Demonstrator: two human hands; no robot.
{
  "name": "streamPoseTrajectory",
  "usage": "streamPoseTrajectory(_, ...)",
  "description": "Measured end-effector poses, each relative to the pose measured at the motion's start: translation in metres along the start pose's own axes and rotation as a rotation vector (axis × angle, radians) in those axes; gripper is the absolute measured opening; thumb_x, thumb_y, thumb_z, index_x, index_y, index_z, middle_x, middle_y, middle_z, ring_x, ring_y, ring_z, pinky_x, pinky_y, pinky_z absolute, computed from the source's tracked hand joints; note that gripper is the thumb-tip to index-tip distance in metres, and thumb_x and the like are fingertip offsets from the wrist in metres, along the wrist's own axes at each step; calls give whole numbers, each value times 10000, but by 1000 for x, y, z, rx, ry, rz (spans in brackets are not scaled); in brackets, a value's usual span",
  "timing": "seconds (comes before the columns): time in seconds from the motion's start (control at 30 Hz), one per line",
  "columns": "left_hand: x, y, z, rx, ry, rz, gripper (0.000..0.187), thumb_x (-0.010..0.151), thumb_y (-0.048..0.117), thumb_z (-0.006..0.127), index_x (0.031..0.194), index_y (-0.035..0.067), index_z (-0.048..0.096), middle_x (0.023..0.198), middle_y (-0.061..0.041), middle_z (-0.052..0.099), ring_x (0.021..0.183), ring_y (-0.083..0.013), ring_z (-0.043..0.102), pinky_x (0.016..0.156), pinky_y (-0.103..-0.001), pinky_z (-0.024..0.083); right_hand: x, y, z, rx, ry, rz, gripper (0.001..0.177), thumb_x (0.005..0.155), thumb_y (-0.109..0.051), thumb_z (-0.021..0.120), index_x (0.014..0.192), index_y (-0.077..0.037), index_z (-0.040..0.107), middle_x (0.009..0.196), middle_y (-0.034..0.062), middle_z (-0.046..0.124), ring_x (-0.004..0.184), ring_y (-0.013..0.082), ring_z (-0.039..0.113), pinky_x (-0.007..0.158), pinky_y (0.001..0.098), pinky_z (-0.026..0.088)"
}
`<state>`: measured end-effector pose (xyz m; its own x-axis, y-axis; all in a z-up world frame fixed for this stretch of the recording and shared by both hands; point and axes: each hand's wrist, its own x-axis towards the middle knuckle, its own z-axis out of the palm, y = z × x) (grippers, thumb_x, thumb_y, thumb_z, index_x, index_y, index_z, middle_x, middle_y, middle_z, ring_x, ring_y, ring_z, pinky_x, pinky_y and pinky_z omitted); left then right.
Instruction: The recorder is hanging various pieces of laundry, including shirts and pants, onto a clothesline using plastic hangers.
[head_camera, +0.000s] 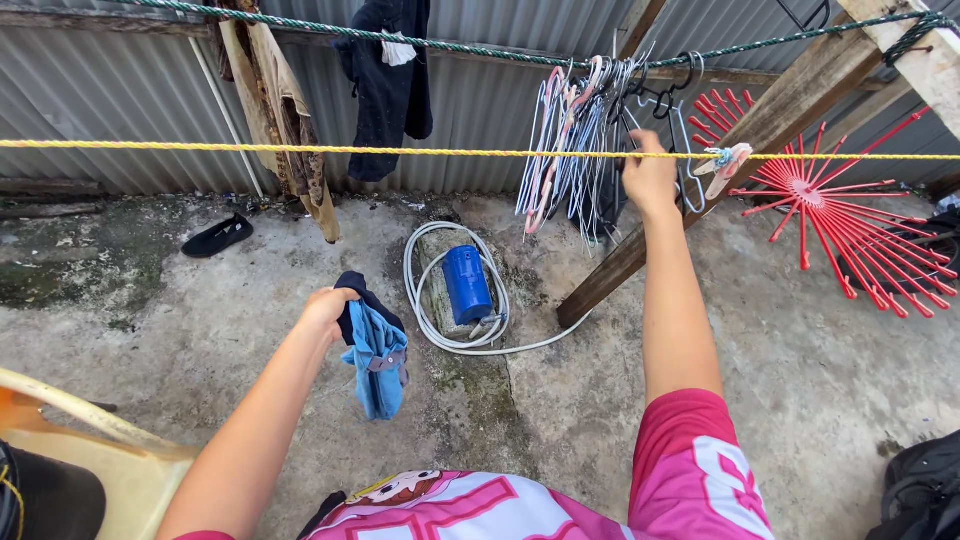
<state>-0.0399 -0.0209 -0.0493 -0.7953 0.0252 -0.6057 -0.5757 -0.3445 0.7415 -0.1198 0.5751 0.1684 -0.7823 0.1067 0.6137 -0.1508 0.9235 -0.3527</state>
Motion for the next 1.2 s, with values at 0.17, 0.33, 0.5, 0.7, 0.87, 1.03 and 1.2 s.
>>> streamPoseTrajectory(0.17, 3, -4, 2, 93, 16, -19, 145, 829, 27, 688, 954, -25, 636, 840, -149, 696, 692, -301, 687, 621, -477, 564, -24, -60, 21, 856, -429, 596, 285, 1039, -73, 538, 1319, -87, 592, 1028, 35, 681, 815, 183, 684, 690, 376, 584)
streamPoseTrajectory(0.33, 1, 0, 7, 85, 47, -31, 172, 810, 2, 692, 957, -21, 606, 864, -149, 682, 716, -303, 690, 634, -491, 580, -43, -97, 34, 1148, -277, 678, 381, 966, -8, 467, 1287, -206, 518, 975, 10, 646, 791, 146, 662, 643, 367, 589)
streamPoseTrajectory(0.5, -8, 0, 8, 149, 134, -6, 242, 810, -30, 702, 1017, 1, 581, 897, -159, 685, 745, -299, 693, 644, -500, 565, -81, -27, 94, 1336, 194, 592, 81, 1088, -187, 575, 1059, -116, 601, 992, 7, 650, 822, 135, 612, 680, 285, 444)
streamPoseTrajectory(0.7, 1, -10, 5, -4, 79, -51, 197, 814, -49, 679, 992, -52, 594, 879, -172, 690, 736, -329, 703, 640, -523, 586, -132, -5, 100, 1664, 579, 680, 229, 1026, -368, 613, 1032, -139, 622, 910, 7, 646, 793, 168, 606, 788, 353, 480)
streamPoseTrajectory(0.87, 4, -22, 11, 20, 56, -99, 156, 837, -12, 668, 980, -56, 626, 880, -170, 703, 728, -316, 702, 638, -503, 587, -155, -13, 84, 1993, 644, 711, 250, 989, -349, 594, 932, -108, 628, 834, 55, 616, 759, 227, 568, 842, 467, 508)
streamPoseTrajectory(1.03, 10, -41, 15, 0, 69, -97, 166, 828, -42, 683, 979, -34, 615, 890, -162, 694, 728, -313, 697, 647, -493, 589, -178, -26, 77, 2077, 705, 566, 239, 918, -248, 574, 746, -81, 587, 822, 113, 604, 729, 255, 522, 872, 468, 478)
streamPoseTrajectory(1.2, -8, -34, 25, 8, 26, -98, 179, 832, -39, 667, 993, -28, 588, 861, -169, 681, 714, -323, 691, 628, -499, 585, -206, -16, 83, 2223, 858, 450, 295, 855, -226, 554, 602, -108, 458, 740, 99, 516, 707, 250, 471, 792, 448, 444)
